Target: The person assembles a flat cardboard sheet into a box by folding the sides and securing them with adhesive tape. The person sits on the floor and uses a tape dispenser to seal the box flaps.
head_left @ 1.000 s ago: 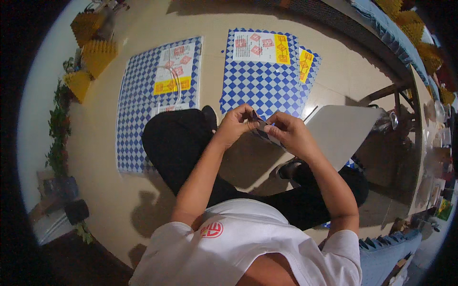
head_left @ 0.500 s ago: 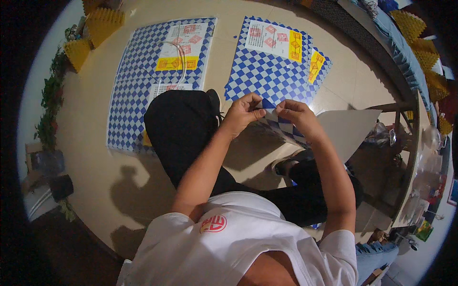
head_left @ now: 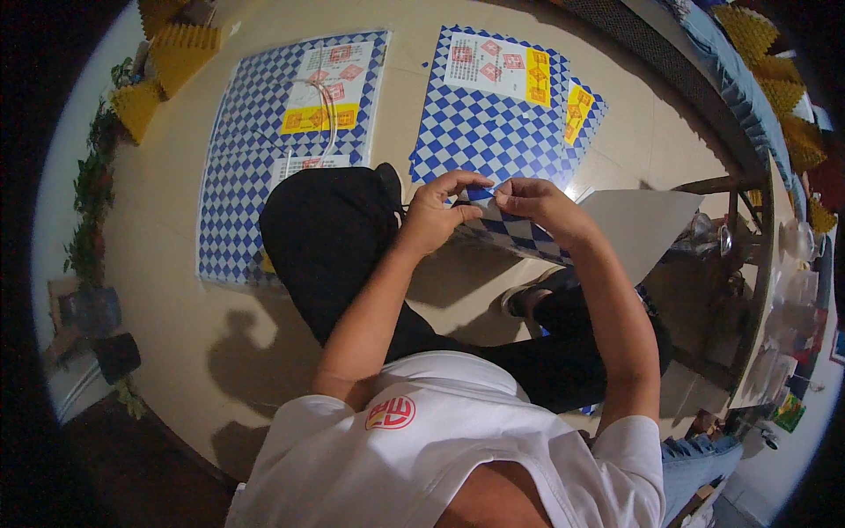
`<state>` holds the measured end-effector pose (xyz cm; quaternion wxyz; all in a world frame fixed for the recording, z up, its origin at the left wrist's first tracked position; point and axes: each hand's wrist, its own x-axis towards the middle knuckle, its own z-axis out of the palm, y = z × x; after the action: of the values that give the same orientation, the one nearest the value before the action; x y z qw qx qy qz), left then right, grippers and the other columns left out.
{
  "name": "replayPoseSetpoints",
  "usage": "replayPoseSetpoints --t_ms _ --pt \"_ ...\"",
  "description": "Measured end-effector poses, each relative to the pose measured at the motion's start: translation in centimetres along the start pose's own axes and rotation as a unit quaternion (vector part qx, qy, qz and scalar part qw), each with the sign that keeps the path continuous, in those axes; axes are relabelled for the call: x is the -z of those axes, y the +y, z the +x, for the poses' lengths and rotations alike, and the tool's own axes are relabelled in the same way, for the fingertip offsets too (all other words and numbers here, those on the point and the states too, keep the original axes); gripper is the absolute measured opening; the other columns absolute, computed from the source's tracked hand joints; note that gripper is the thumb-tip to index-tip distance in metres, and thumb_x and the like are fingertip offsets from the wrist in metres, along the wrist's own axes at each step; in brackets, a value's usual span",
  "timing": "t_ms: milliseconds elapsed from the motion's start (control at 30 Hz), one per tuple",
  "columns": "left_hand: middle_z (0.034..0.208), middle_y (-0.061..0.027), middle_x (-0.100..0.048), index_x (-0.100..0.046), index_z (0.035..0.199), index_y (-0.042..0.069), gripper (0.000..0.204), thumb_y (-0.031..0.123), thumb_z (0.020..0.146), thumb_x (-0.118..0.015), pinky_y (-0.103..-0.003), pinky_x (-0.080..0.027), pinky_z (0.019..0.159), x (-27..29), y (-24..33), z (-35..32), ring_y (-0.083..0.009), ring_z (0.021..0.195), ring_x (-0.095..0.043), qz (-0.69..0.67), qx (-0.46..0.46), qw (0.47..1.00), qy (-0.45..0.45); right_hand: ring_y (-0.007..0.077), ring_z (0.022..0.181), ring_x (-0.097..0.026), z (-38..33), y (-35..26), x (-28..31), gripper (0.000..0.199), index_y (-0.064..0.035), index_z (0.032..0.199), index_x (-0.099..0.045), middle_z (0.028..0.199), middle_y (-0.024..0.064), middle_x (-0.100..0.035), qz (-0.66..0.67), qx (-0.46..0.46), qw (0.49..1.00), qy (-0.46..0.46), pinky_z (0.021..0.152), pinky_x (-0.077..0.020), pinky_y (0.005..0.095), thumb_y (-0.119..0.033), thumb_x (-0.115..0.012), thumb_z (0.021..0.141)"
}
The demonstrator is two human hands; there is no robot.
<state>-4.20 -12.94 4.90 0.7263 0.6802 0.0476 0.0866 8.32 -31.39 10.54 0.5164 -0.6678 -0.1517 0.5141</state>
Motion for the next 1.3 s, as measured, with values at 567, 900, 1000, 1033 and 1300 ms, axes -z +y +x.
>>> replayPoseSetpoints --t_ms 567,900,1000,1033,1300 --pt "0.089 -0.0073 -0.071 -0.077 0.109 0.014 0.04 0.0 0.071 -0.079 -0.04 -0.05 0.078 0.1 0.6 -0.7 -0.0288 0.084 -0.067 0.379 -0.273 0.88 0.089 0.009 0.092 -0.053 0.1 -1.7 -0.5 0.029 -0.0061 0.112 -0.071 0.098 -0.0028 -0.067 -0.084 0.005 0.996 -0.04 0.086 -0.0407 0.026 -0.033 -0.063 0.102" --pt "0.094 -0.0047 -0.071 -0.079 0.101 0.015 0.031 0.006 0.071 -0.081 -0.042 -0.045 0.091 0.9 1.4 -1.2 -0.0254 0.096 -0.066 0.457 -0.249 0.846 0.114 0.0194 0.082 -0.059 -8.6 2.0 4.6 0.027 -0.0027 0.106 -0.064 0.087 0.0142 -0.065 -0.295 0.086 0.944 0.118 0.08 -0.0486 0.0363 -0.03 -0.059 0.104" --pt "0.103 -0.0042 -0.071 -0.078 0.103 0.015 0.031 0.009 0.072 -0.082 -0.045 -0.042 0.1 0.4 1.7 -1.4 -0.0255 0.105 -0.065 0.491 -0.255 0.824 0.121 0.0231 0.082 -0.062 -9.5 1.8 4.9 0.027 -0.0014 0.105 -0.065 0.088 0.0173 -0.066 -0.323 0.058 0.938 0.109 0.079 -0.0492 0.0384 -0.028 -0.059 0.104" --pt "0.106 -0.0041 -0.071 -0.078 0.104 0.015 0.033 0.01 0.073 -0.082 -0.046 -0.041 0.103 0.2 2.0 -1.4 -0.0258 0.108 -0.064 0.505 -0.258 0.815 0.118 0.0254 0.084 -0.063 -9.4 2.2 5.0 0.028 -0.0011 0.105 -0.065 0.09 0.0181 -0.068 -0.313 0.061 0.941 0.114 0.08 -0.0496 0.0394 -0.028 -0.058 0.104" --pt "0.122 -0.0074 -0.069 -0.069 0.129 0.013 0.053 0.023 0.079 -0.081 -0.045 -0.044 0.104 -1.9 3.3 -1.0 -0.0287 0.118 -0.062 0.482 -0.262 0.83 -0.098 0.0396 0.101 -0.069 -8.1 2.1 4.0 0.035 -0.001 0.109 -0.069 0.105 0.0223 -0.072 -0.393 0.032 0.913 0.108 0.089 -0.0518 0.0467 -0.033 -0.055 0.104"
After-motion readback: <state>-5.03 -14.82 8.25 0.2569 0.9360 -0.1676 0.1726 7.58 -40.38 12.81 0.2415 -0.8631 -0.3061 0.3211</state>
